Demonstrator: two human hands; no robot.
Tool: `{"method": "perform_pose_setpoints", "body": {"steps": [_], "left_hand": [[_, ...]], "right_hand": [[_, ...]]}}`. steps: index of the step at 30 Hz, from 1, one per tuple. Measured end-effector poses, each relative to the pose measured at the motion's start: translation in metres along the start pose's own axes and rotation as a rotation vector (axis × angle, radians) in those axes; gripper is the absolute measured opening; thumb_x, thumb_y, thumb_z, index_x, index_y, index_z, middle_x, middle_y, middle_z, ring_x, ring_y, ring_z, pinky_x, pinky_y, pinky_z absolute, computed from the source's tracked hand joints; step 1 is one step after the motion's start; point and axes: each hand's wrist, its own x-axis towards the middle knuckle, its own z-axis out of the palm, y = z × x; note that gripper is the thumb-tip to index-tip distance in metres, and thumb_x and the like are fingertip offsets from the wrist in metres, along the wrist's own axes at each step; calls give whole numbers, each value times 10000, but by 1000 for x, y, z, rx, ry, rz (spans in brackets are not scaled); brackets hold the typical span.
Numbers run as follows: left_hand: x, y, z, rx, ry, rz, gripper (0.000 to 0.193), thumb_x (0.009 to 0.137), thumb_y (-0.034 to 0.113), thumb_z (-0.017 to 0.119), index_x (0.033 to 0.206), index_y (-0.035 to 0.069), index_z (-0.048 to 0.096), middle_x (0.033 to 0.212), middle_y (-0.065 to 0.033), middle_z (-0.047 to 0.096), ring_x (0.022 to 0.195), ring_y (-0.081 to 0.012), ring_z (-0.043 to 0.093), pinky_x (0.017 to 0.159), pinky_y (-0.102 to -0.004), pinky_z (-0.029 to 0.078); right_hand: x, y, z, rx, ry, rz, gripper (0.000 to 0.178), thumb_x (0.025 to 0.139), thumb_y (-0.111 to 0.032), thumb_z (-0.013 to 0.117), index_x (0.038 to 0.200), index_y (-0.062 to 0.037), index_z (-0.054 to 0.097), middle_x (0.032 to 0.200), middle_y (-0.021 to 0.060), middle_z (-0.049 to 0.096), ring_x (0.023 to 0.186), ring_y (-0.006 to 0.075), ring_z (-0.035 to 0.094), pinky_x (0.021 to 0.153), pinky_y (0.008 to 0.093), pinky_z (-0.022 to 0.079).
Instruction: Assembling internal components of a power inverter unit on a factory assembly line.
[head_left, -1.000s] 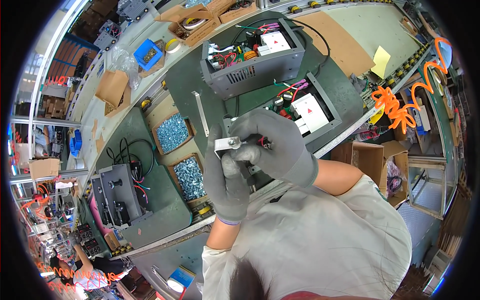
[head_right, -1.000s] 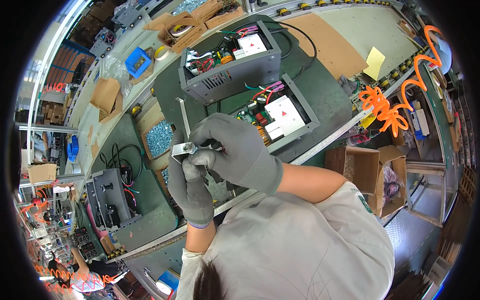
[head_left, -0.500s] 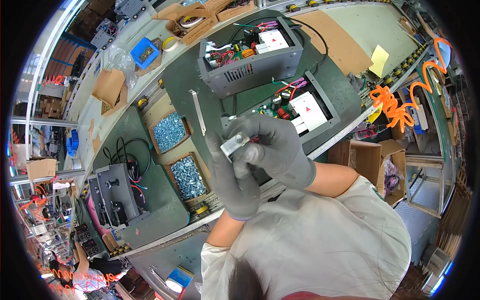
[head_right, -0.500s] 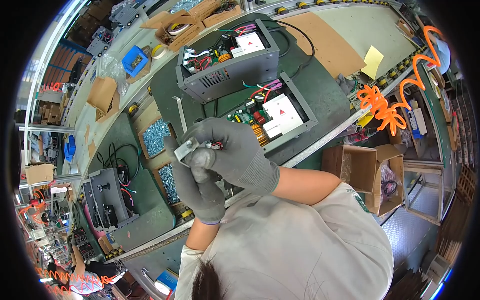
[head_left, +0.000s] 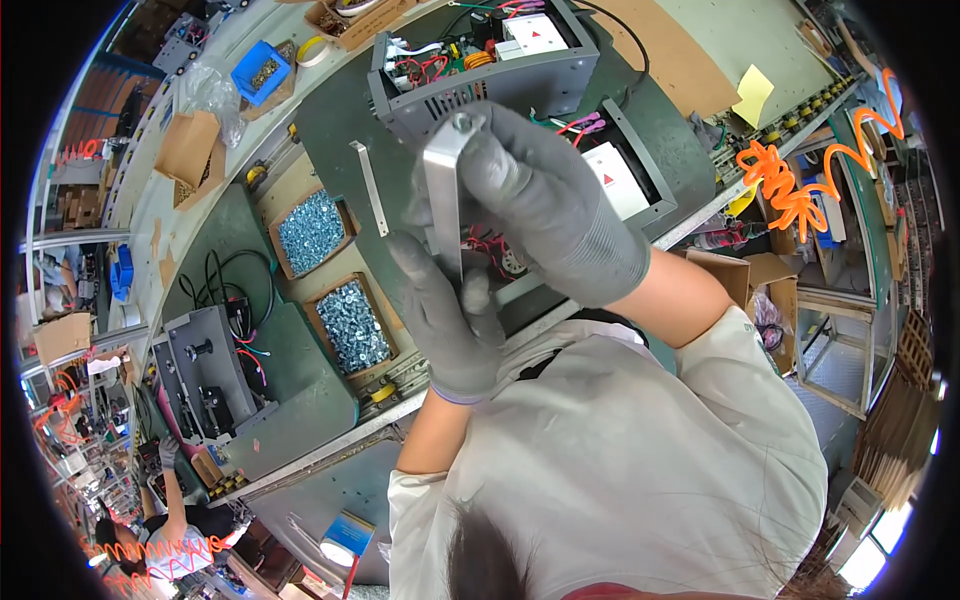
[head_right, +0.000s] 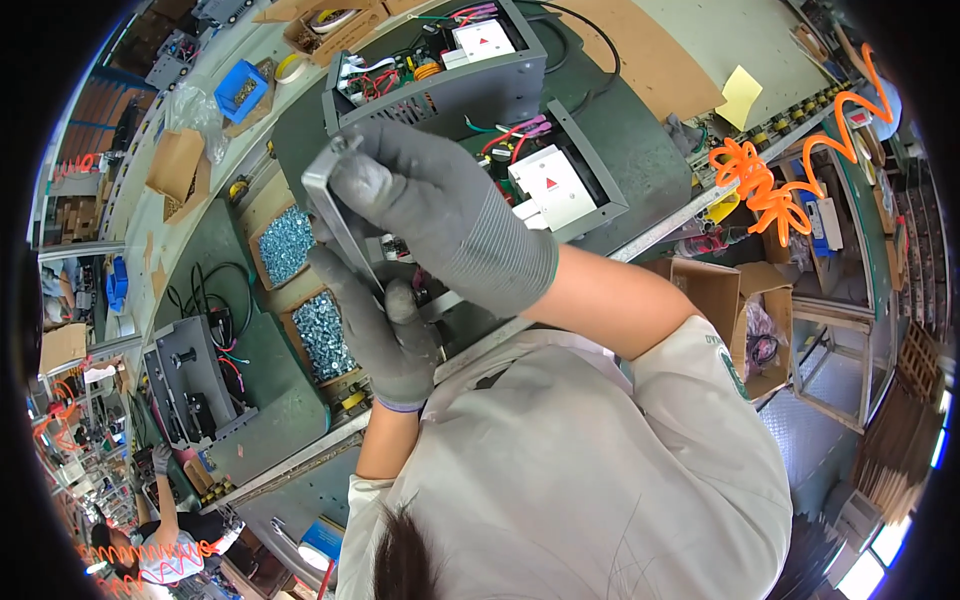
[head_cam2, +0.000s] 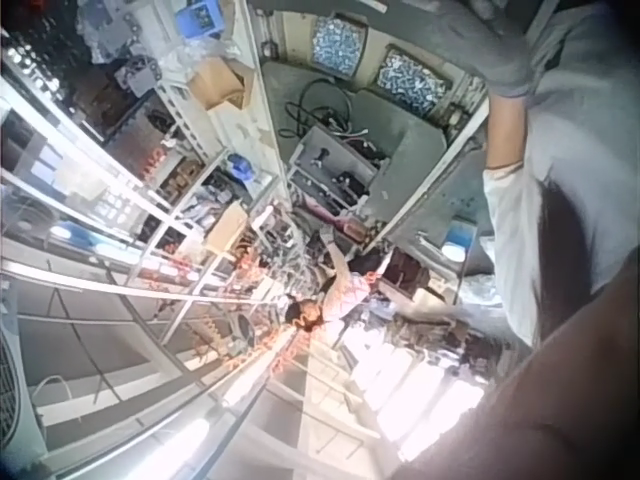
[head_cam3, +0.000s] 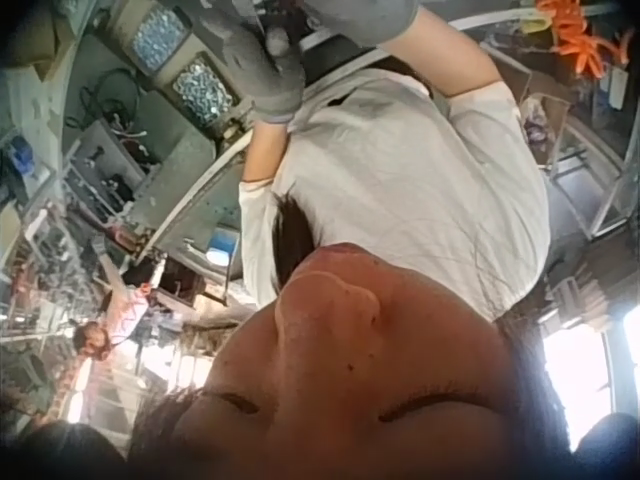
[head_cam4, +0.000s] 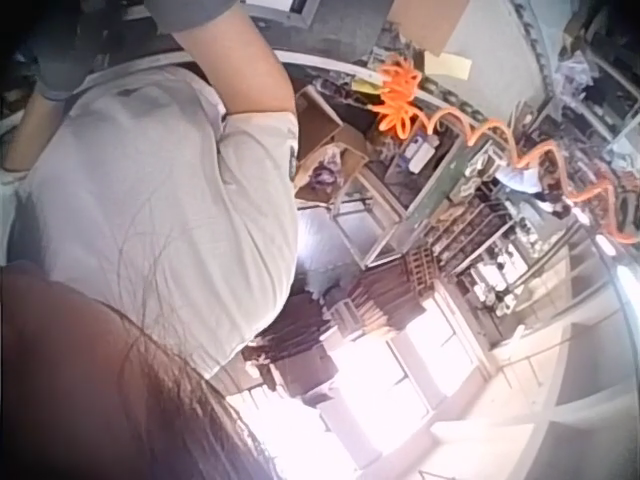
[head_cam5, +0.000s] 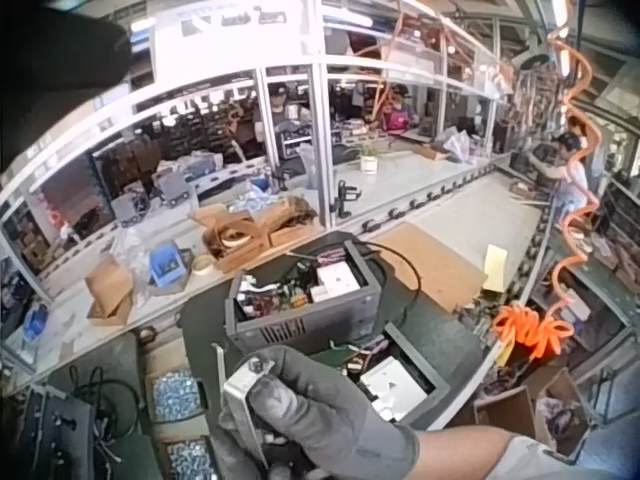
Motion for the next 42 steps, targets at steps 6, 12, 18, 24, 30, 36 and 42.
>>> {"method": "perform_pose_setpoints", "body": {"steps": [6, 12, 18, 24, 30, 36, 42], "left_hand": [[-4, 1, -8, -44, -122, -126, 877, 1011, 383, 579, 1558, -110, 103, 945, -120, 664, 807, -252, 606, 786, -364, 471], [-11, -12, -11, -60, 25, -211, 1110, 922, 658, 582, 1575, -72, 59, 1106, -173, 646, 1008, -247, 618, 984, -375, 438], [-38, -29, -8, -225, -41, -350, 1247, 830, 807, 552, 1581, -60, 61, 1423, -262, 419, 1253, -323, 482, 1070, -445, 381], [-44, -35, -1, -176, -186, -227, 1329, 741, 822, 634, 1583, -45, 82, 1454, -229, 352, 1282, -327, 475, 1076, -440, 386], [-46, -36, 3, -142, -196, -276, 1329, 737, 792, 673, 1564, -78, 102, 1407, -241, 365, 1262, -350, 458, 1034, -450, 409], [-42, -37, 0, -45, -236, -158, 1337, 728, 773, 700, 1546, -107, 111, 1344, -267, 394, 1190, -387, 475, 969, -478, 442], [-46, -44, -2, 68, -246, -127, 1361, 716, 823, 655, 1544, -109, 110, 1377, -293, 377, 1210, -407, 476, 944, -482, 474]], "right_hand": [[8, 2, -2, 45, -80, -18, 548, 983, -530, 587, 1171, -16, 556, 969, 72, 653, 879, 123, 634, 812, 295, 526], [19, -41, -26, -60, -291, 15, 436, 977, -444, 641, 1026, -11, 664, 868, 77, 672, 782, 159, 645, 678, 324, 530], [5, -1, -42, -1147, -481, 136, 323, 887, -272, 694, 1024, 20, 682, 913, 195, 701, 812, 336, 698, 673, 458, 551], [5, 30, -34, -1524, -642, 381, 298, 873, -266, 691, 994, 6, 718, 897, 189, 719, 841, 330, 728, 720, 447, 574], [8, 33, -32, -1429, -569, 538, 238, 847, -299, 725, 995, -113, 737, 872, 114, 715, 848, 304, 716, 741, 428, 564], [13, 34, -33, -1336, -615, 644, 262, 836, -311, 736, 1009, -115, 749, 881, 119, 719, 875, 295, 711, 781, 420, 557], [18, 33, -27, -1411, -774, 633, 266, 833, -285, 729, 1032, -113, 760, 901, 129, 730, 867, 318, 709, 773, 422, 559]]}}
